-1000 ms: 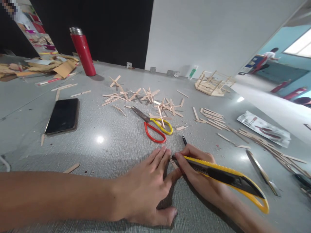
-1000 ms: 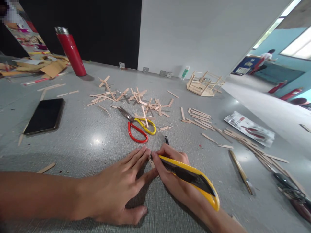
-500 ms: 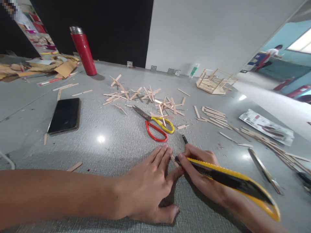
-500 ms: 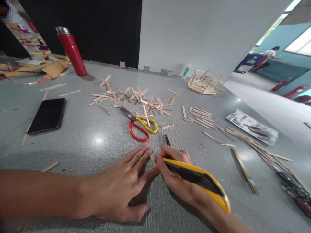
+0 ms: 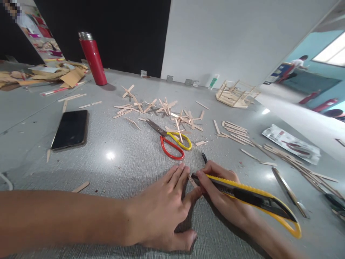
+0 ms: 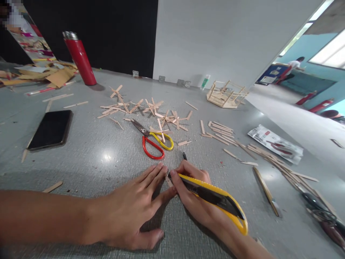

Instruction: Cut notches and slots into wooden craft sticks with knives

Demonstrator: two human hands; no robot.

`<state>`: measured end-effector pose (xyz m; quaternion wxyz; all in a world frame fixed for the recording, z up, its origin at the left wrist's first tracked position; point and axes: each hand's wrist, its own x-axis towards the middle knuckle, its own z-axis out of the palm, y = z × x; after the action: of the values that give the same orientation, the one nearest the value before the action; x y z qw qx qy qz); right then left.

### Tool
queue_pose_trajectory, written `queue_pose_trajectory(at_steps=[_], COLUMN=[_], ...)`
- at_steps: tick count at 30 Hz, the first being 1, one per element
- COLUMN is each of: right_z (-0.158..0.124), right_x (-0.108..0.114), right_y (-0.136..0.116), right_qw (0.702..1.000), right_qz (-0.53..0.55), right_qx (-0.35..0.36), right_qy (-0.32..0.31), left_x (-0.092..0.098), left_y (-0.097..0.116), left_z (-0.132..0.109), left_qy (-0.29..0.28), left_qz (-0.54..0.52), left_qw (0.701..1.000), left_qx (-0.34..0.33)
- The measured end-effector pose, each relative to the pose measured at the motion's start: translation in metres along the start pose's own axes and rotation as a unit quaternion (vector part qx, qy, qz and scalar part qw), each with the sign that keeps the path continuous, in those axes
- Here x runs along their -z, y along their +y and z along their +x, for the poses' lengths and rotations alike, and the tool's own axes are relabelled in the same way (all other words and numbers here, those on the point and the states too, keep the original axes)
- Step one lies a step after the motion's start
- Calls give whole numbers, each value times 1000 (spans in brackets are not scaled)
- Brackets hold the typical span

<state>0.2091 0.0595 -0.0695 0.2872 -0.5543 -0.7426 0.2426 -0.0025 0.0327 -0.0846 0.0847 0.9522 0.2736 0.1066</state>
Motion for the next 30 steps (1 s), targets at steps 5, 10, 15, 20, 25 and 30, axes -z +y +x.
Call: queue_pose_trajectory(at_steps=[5,10,15,20,25,30], right_z=[1,1,0,1,0,0], right_x=[-1,-3,-6,-6,-2,0], right_y=[0,1,2,-1,1,1], right_qw=[1000,1000,1000,1000,999,999], right_qz=[-5,-1,-12,-28,-38,-41], right_qx=[-7,-20,-9,11,14,17], right_qy=[9,-1,11,-5,-16,-27], left_x=[-5,-2,1,0,-1,3], left_y=[-1,-1,-1,-1,1,0], left_z=[0,1,1,1,1,1], left_qy=[10,6,5,9,6,1], left_qz=[3,13,9,15,14,7], left_qw=[1000,1000,1000,1000,1000,1000], left_qx=[-5,-8,-5,-7,5,6])
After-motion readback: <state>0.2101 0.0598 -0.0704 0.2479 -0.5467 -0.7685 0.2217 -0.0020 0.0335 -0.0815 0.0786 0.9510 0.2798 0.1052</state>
